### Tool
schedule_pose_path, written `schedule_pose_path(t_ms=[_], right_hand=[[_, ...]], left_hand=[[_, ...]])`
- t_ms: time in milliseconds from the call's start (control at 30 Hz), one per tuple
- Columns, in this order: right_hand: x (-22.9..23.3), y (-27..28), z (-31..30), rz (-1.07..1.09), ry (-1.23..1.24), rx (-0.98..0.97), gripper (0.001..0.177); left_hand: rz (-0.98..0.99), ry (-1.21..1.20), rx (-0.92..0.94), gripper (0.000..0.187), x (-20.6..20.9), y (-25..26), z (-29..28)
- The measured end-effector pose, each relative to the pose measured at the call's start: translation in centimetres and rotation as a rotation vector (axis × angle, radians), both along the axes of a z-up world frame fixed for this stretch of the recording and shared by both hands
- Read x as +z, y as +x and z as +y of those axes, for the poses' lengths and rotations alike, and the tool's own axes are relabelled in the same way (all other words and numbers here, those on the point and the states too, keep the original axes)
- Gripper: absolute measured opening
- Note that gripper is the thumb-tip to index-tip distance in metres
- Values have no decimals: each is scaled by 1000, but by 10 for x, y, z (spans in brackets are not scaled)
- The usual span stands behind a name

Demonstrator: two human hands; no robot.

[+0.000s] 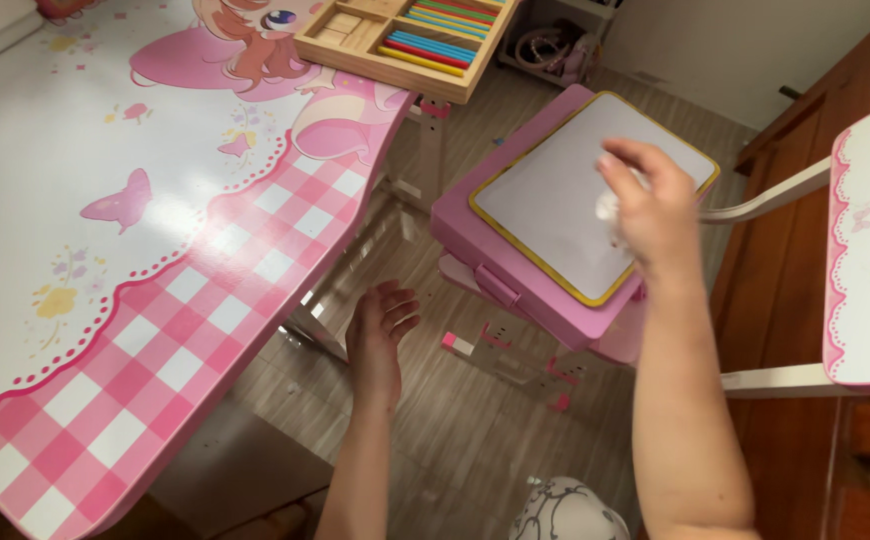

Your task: The person wipes a brown table and a pink desk with a white wipe, then moves a chair and wipes a small whiteboard. The person also handles a pencil case and a wooden abacus, placing them on the chair.

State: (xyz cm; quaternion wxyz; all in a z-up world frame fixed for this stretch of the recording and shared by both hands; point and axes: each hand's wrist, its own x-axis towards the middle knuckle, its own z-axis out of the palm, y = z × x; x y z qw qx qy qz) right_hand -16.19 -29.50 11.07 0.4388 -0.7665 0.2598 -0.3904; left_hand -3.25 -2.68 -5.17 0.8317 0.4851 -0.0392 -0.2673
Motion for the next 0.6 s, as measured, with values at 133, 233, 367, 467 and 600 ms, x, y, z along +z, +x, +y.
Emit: schedule_pose_path(t_ms=[133, 233, 367, 467, 600], right_hand=[[-24, -44, -10, 149, -121, -255, 32], [-45, -61, -18, 166, -119, -369, 31], [-68, -66, -28, 139, -44, -398, 38], [-79, -65, -27, 178, 10, -458, 50], [-82, -62, -23, 243, -21, -507, 65]], left_hand=[[1, -23, -10, 46, -6, -3, -7], [10, -18, -14, 46, -6, -3, -11], [10, 5, -14, 49, -5, -4, -11], [6, -2, -16, 49, -5, -5, -11], [-5, -5, -18, 49, -4, -7, -11]])
